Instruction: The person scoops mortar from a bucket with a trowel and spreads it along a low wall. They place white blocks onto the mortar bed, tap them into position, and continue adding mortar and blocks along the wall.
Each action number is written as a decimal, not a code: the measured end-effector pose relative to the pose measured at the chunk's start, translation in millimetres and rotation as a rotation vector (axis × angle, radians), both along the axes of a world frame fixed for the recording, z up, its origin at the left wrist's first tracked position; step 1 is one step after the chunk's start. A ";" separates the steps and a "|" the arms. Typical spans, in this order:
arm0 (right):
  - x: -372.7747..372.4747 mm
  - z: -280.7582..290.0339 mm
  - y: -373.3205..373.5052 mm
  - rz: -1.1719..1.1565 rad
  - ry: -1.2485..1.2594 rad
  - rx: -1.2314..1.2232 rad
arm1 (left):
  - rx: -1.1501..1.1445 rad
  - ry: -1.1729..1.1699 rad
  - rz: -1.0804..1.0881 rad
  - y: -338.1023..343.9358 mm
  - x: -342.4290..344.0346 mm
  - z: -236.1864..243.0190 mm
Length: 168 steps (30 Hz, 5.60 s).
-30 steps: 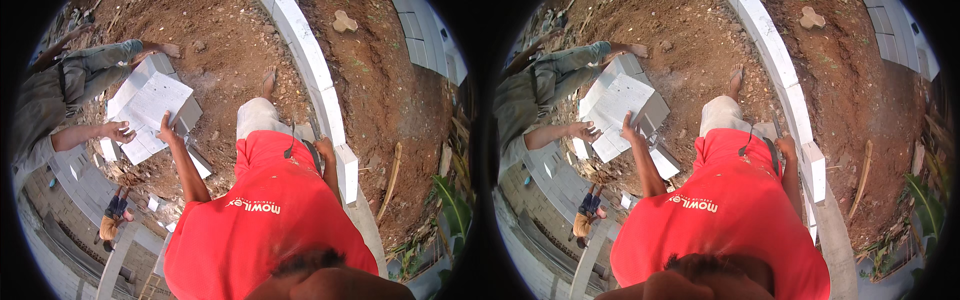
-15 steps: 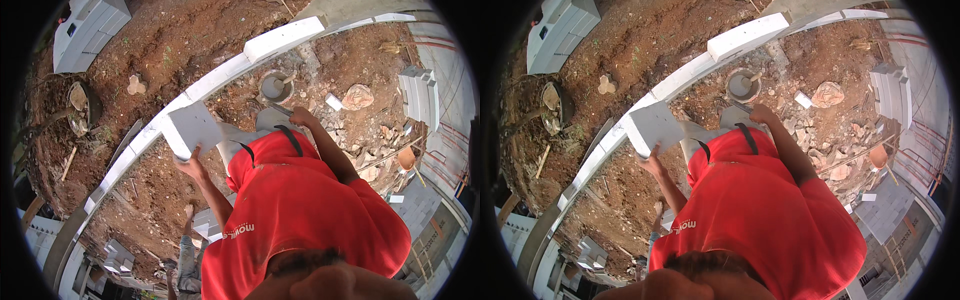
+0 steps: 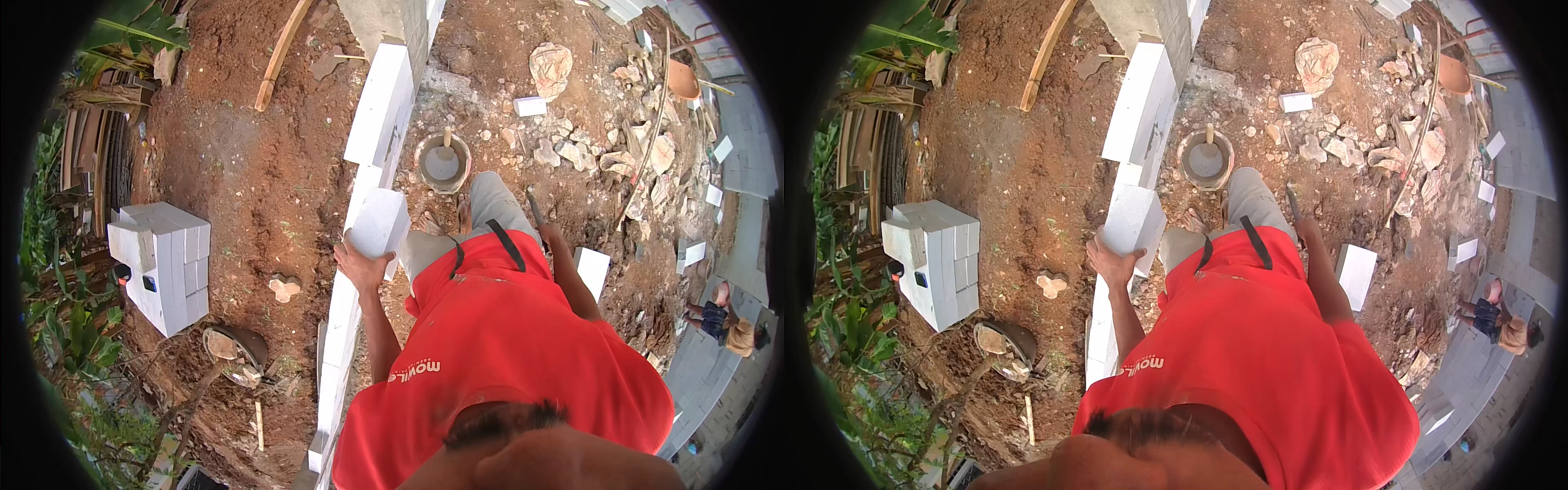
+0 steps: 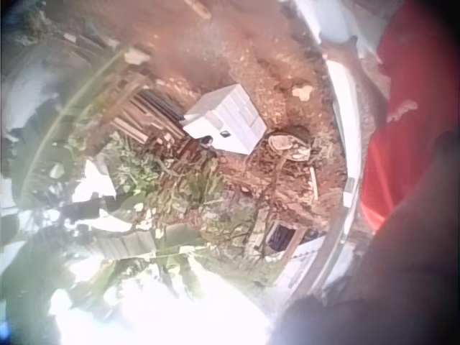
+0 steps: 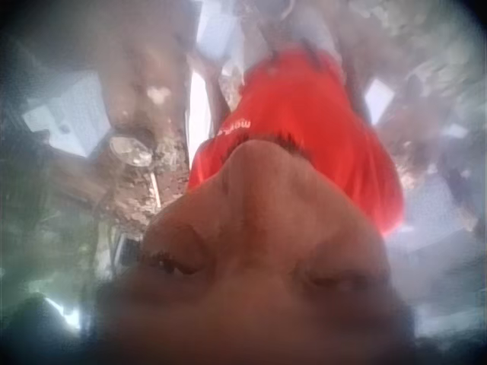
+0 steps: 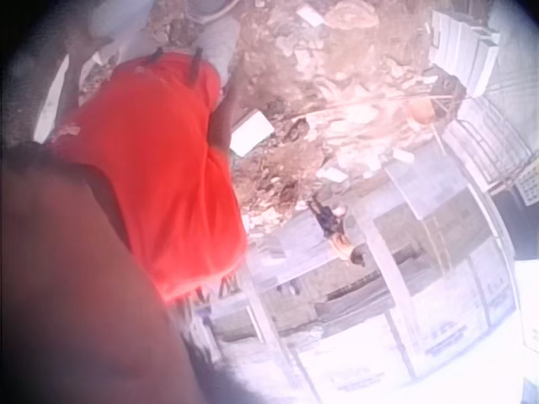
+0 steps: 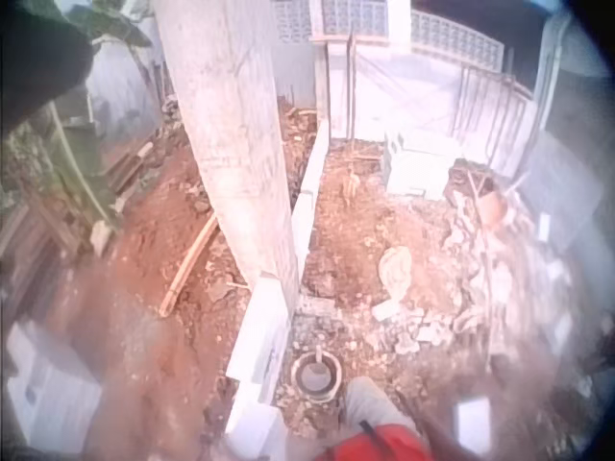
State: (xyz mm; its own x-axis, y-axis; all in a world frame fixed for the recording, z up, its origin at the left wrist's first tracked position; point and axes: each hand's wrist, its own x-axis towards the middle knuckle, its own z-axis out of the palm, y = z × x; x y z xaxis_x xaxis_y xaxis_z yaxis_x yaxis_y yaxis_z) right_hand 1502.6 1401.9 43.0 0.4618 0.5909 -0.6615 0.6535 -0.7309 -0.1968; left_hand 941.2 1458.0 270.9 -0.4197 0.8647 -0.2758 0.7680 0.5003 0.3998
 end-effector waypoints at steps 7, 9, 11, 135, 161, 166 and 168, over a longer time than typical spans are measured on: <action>3.5 -25.9 -108.8 -0.458 0.142 -0.252 | -0.110 0.031 -0.143 43.6 30.6 -11.8; 8.4 -12.7 -109.3 -0.539 0.170 -0.276 | -0.128 0.063 -0.165 63.3 49.3 -12.1; 24.7 -4.9 -103.2 -0.596 0.180 -0.284 | -0.136 0.069 -0.183 84.7 72.6 -19.9; 40.7 -504.6 805.1 1.409 0.774 -0.245 | 0.257 0.581 1.908 300.6 323.3 -630.5; 44.6 -490.7 772.7 1.442 1.016 -0.259 | 0.832 -0.533 1.574 368.8 454.7 -523.1; 32.8 -466.3 758.5 1.337 1.043 -0.190 | 0.975 -0.664 1.594 392.0 518.4 -495.4; 31.7 -455.3 747.4 1.159 1.086 -0.241 | 0.896 -0.781 1.536 392.2 544.7 -513.2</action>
State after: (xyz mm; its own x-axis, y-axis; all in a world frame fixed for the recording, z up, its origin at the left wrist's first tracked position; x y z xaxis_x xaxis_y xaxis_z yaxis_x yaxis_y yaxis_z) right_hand 1534.3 2149.3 -412.3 -0.8665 0.1094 -0.4870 0.4850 -0.0464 -0.8733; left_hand 1485.9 1850.2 -242.3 -0.8590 -0.0887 -0.5042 -0.5023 -0.0449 0.8636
